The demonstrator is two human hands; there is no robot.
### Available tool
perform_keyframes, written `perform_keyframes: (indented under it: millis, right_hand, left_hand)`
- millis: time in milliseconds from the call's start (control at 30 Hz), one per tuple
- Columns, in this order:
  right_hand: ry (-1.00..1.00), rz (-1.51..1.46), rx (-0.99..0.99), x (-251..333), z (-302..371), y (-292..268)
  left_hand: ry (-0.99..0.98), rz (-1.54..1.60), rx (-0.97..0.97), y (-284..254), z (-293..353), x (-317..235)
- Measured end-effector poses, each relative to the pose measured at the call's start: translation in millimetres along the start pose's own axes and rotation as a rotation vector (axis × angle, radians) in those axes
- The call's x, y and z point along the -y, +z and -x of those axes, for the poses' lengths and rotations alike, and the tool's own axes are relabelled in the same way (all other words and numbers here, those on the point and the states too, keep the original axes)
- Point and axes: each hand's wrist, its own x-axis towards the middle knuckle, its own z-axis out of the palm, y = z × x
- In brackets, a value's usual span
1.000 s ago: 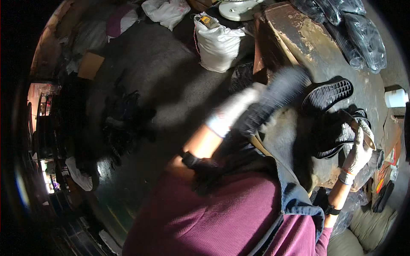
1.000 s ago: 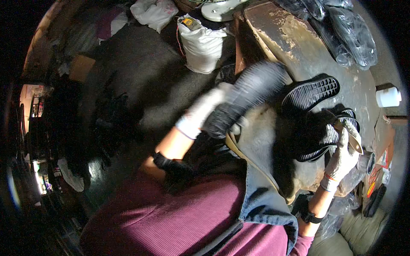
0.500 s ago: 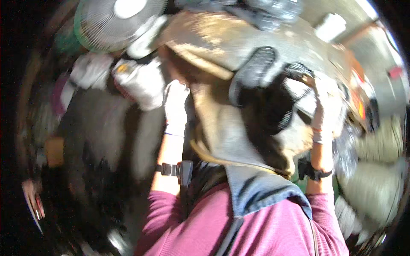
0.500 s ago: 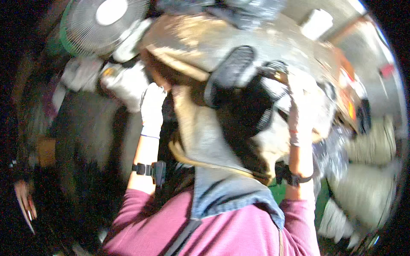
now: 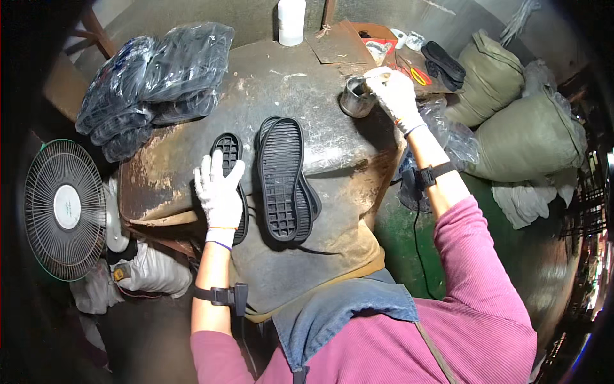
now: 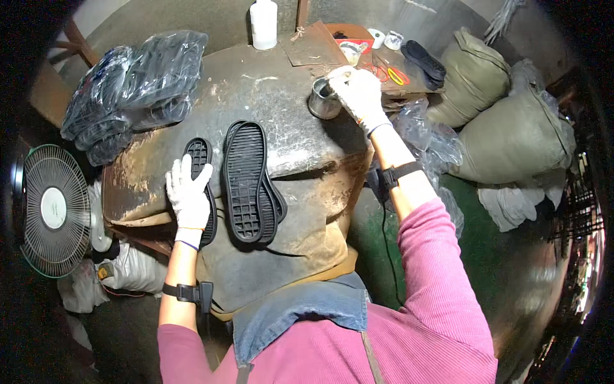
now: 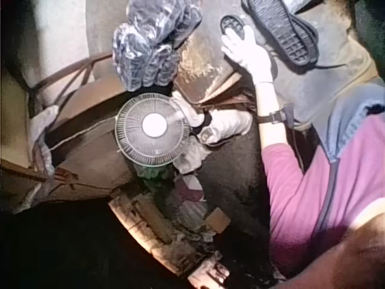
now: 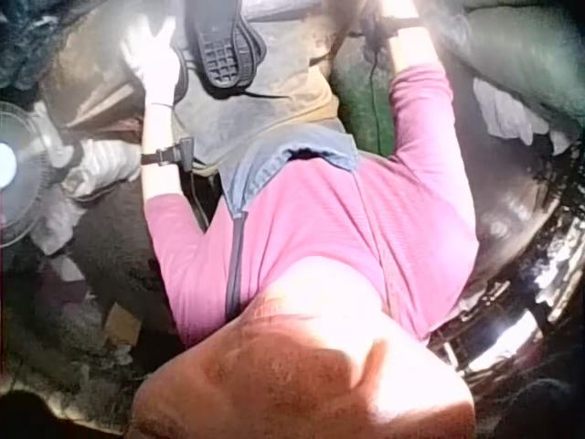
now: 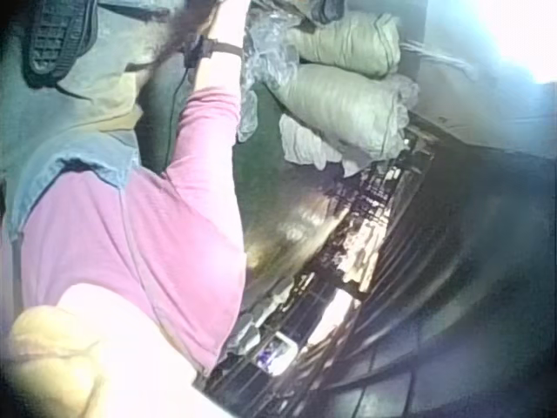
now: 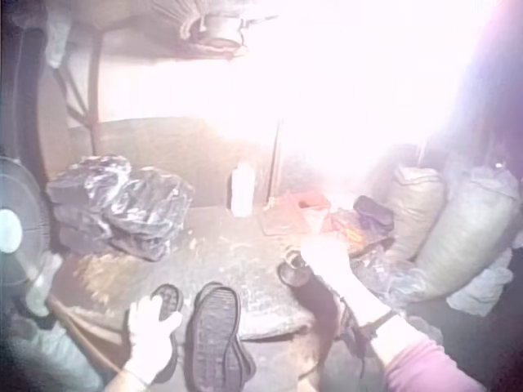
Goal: The person removes a stack of soles from a plastic bag and applies liquid from a container to the bottom of each sole using a brush. After brushing each sole, the person places it back onto the stack.
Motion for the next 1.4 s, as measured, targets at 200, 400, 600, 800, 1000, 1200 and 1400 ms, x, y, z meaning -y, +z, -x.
perform_keyframes:
  millis: [200, 400, 600, 800, 1000, 1200, 1400]
  right_hand:
    - [-0.011, 0.333, 0.188, -29.7, 6.7, 32.6]
    - [-0.151, 0.214, 0.021, -60.1, 8.8, 33.7]
    - [0.046, 0.012, -0.013, -72.9, 16.2, 14.5]
    - [0.495, -0.663, -0.113, -66.9, 33.5, 29.6]
    - [0.662, -0.934, -0.311, -101.0, 45.8, 33.0]
    - [0.284, -0.666, -0.311, -37.6, 46.5, 20.0]
    - [0.316, -0.922, -0.143, 120.6, 35.7, -1.7]
  left_hand:
    - [0.525, 0.152, 0.042, -9.1, -13.1, 26.5]
    - [0.450, 0.110, 0.167, -31.1, -43.7, 22.1]
    - [0.217, -0.041, 0.026, -46.1, -65.8, 62.8]
    - [-0.414, 0.571, 0.126, -83.2, -55.5, 105.9]
    - [-0.670, 1.273, 0.147, -83.4, -30.0, 55.1]
    - [-0.811, 2.685, 0.562, -79.7, -27.3, -0.8]
    - [-0.724, 2.797, 0.291, -101.0, -23.8, -83.7]
